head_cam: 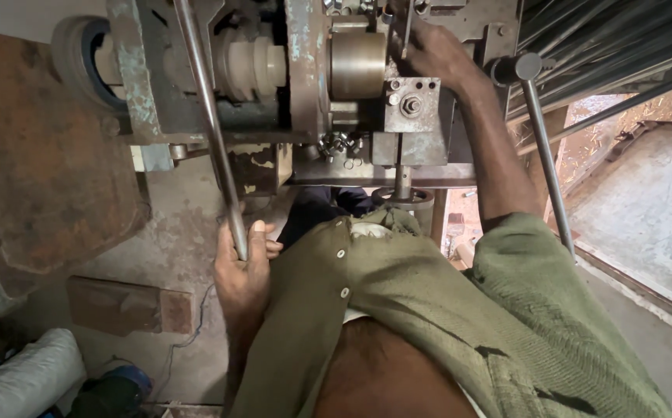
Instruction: The person operates a lathe machine to fabricate small metal parts, using a lever and handwheels to control the machinery while handling the finished components.
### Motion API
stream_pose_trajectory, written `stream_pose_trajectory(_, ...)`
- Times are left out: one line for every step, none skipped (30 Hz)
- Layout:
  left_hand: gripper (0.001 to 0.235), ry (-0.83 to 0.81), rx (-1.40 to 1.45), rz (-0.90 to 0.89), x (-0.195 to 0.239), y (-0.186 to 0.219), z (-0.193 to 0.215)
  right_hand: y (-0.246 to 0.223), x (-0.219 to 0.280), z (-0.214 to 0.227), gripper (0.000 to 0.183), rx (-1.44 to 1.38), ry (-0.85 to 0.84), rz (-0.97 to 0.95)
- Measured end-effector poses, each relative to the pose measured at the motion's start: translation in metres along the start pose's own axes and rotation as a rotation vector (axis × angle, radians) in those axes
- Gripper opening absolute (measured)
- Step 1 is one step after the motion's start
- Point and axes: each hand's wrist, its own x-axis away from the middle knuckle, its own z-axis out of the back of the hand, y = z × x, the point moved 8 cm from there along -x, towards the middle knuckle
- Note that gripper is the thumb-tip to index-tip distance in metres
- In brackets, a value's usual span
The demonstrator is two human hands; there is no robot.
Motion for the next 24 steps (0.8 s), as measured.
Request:
stream_pose_trajectory(0.038,0.005,0.005,0.010,0.000,-0.002,0.000,0.006,-0.001,-0.004,0.044,0.002,-0.022,-0.012)
stream_pose_trajectory(0.036,0.009,0.010,0.019,-0.002,-0.004,0.000,0.011,-0.002,-0.009,0.045,0.003,-0.045,-0.024)
stream_pose_trajectory(0.035,0.016,0.015,0.030,-0.002,-0.006,0.001,0.014,0.001,-0.008,0.033,-0.061,-0.042,-0.015)
stream_pose_trajectory(0.033,0.013,0.025,0.014,-0.002,-0.006,0.002,0.016,0.007,-0.004,0.023,-0.125,-0.040,-0.005)
stream_pose_trajectory(0.031,0.010,0.035,0.000,-0.002,-0.006,0.002,0.016,0.011,-0.003,0.017,-0.189,-0.039,0.002)
stream_pose_trajectory(0.030,0.007,0.046,-0.013,-0.002,-0.006,0.002,0.017,0.014,0.001,0.017,-0.300,0.035,-0.037)
stream_pose_trajectory(0.030,0.010,0.043,-0.031,-0.002,-0.005,0.002,0.018,0.021,0.008,0.018,-0.409,0.110,-0.077)
stream_pose_trajectory(0.031,0.012,0.040,-0.049,-0.003,-0.004,0.003,0.018,0.027,0.014,0.019,-0.516,0.185,-0.116)
stream_pose_trajectory(0.031,0.016,0.034,-0.068,-0.004,-0.002,0.004,0.015,0.031,0.016,0.018,-0.549,0.209,-0.124)
stream_pose_trajectory(0.028,0.016,0.035,-0.058,-0.003,-0.003,0.004,0.014,0.036,0.019,0.018,-0.582,0.232,-0.131)
stream_pose_trajectory(0.024,0.016,0.036,-0.050,-0.003,-0.004,0.005,0.013,0.038,0.021,0.019,-0.615,0.258,-0.138)
stream_pose_trajectory(0.021,0.015,0.038,-0.042,-0.003,-0.004,0.005,0.009,0.037,0.021,0.020,-0.756,0.271,-0.106)
stream_pose_trajectory(0.020,0.020,0.046,-0.031,-0.003,-0.005,0.005,0.006,0.035,0.020,0.021,-0.898,0.286,-0.073)
stream_pose_trajectory(0.019,0.025,0.055,-0.021,-0.002,-0.006,0.005,0.004,0.033,0.020,0.023,-1.040,0.299,-0.040)
stream_pose_trajectory(0.019,0.028,0.063,-0.011,-0.001,-0.008,0.005,0.003,0.029,0.017,0.025,-1.064,0.272,-0.052)
stream_pose_trajectory(0.019,0.028,0.068,-0.013,-0.002,-0.010,0.005,0.000,0.024,0.011,0.028,-1.089,0.245,-0.065)
stream_pose_trajectory(0.019,0.028,0.072,-0.013,-0.003,-0.012,0.005,-0.003,0.021,0.006,0.031,-1.113,0.216,-0.078)
stream_pose_trajectory(0.019,0.029,0.077,-0.013,-0.004,-0.015,0.006,-0.003,0.019,0.000,0.035,-1.082,0.183,-0.122)
stream_pose_trajectory(0.020,0.034,0.068,0.005,-0.005,-0.018,0.008,-0.003,0.018,-0.004,0.038,-1.051,0.149,-0.165)
stream_pose_trajectory(0.022,0.040,0.059,0.024,-0.007,-0.022,0.010,-0.003,0.017,-0.008,0.042,-1.019,0.115,-0.206)
stream_pose_trajectory(0.023,0.046,0.049,0.043,-0.008,-0.025,0.013,-0.006,0.018,-0.007,0.040,-1.097,0.128,-0.153)
stream_pose_trajectory(0.024,0.048,0.027,0.042,-0.009,-0.026,0.017,-0.009,0.020,-0.007,0.038,-1.175,0.141,-0.100)
stream_pose_trajectory(0.026,0.052,0.005,0.043,-0.009,-0.027,0.022,-0.014,0.021,-0.006,0.037,-1.253,0.151,-0.047)
stream_pose_trajectory(0.028,0.057,-0.016,0.045,-0.010,-0.029,0.027,-0.010,0.026,0.000,0.035,-1.300,0.252,-0.065)
